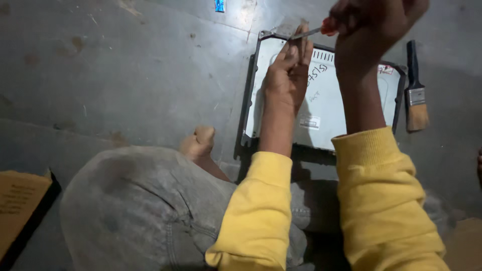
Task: The person uses a screwdriver to tighten screws on a circuit board inside a black casing. They then place a white metal cover over the board and secure it by tightening screws around the perimeter.
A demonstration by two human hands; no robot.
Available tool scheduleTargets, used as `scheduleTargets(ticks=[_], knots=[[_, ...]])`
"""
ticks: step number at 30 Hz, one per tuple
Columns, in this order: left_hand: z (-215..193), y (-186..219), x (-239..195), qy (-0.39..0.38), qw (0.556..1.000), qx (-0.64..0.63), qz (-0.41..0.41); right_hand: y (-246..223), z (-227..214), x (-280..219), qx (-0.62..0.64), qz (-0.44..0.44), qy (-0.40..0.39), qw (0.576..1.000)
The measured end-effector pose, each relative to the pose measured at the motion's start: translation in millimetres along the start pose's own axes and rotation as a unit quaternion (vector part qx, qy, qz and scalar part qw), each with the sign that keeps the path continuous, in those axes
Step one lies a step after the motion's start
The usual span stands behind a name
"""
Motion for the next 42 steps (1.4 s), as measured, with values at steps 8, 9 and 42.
scheduleTargets(ticks=[8,9,42], knots=[[-17.9,-6.5,11.2,-0.02,0.998,-0.028,0.051,45.9,-11.6,2.3,0.093,0.131,-0.005,0.987],[-23.2,-6.6,11.8,0.019,0.998,-0.027,0.055,48.7,-12.2,1.2,0.088,0.135,-0.004,0.987],[81.1,16.4,-39.9,0.079,0.286,0.871,0.392,-52.6,65.7,37.0,-0.367,-0.091,-0.131,0.916]])
Point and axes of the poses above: each hand's wrist, its own x-axis towards the middle knuckle, its own z-axis out of the palm, y = z × x, the point moved 4 cm from there along x, towards the middle knuckle, and after that the axes turned 7 degrees about -z, right-handed, at the moved point
